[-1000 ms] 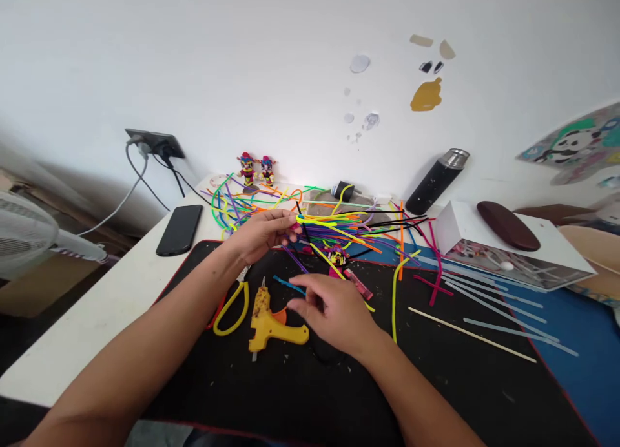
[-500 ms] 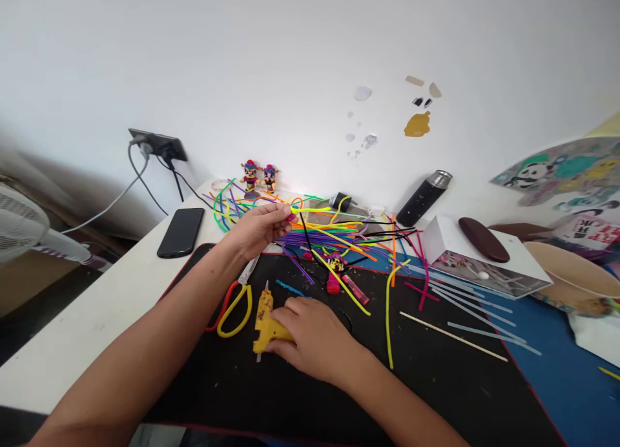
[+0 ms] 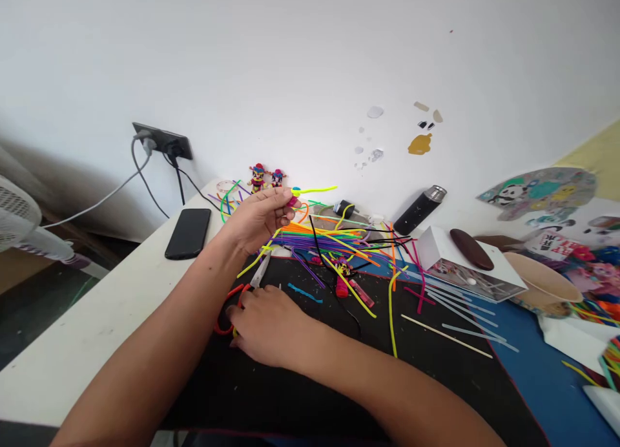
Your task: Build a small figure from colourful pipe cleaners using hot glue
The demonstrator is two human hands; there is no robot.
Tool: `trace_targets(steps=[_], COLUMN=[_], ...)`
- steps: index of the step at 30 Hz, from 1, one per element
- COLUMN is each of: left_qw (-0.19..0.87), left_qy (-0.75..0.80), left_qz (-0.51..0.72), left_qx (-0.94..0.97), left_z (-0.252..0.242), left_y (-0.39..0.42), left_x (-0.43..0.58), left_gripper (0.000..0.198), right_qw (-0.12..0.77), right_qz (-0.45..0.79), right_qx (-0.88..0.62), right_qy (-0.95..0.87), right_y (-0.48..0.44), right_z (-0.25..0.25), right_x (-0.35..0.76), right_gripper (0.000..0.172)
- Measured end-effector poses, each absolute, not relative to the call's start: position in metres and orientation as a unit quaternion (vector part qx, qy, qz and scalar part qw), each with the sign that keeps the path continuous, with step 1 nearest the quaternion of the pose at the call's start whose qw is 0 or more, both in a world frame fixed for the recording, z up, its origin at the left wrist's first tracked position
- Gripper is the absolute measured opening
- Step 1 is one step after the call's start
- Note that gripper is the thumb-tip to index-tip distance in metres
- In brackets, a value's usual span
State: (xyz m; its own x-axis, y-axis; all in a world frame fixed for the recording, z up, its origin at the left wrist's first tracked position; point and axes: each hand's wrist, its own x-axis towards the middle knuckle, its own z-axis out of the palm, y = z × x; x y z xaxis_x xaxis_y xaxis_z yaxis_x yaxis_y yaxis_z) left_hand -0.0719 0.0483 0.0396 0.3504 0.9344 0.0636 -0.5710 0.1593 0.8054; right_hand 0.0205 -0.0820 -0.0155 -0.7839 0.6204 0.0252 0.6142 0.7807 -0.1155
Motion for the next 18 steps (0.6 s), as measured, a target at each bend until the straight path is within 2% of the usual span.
trace_targets(steps=[10,14,18], left_qw=[0.721,0.715,0.705], left_qy=[0.218,0.228,0.224], left_qz=[0.545,0.556,0.573], left_qx=[0.369,0.357,0.351], left_z=[0.056,0.056,0.055], left_y=[0.048,0.051,0.054], left_x=[-0.087,-0.093,-0.100], left_gripper=[0.026,0.024,0.024], right_qw=[-0.097,-0.064,0.023], right_qz=[0.136,0.122,0.107], right_qx=[-0.336,-0.318,-0.386], right_qy=[-0.927,-0.938,-0.916], right_y=[-0.073,-0.071,-0.069], right_z=[-0.023,-0.021,-0.009], right_x=[-0.007,-0.010,-0.001], right_gripper=[0.024,0.025,0.024])
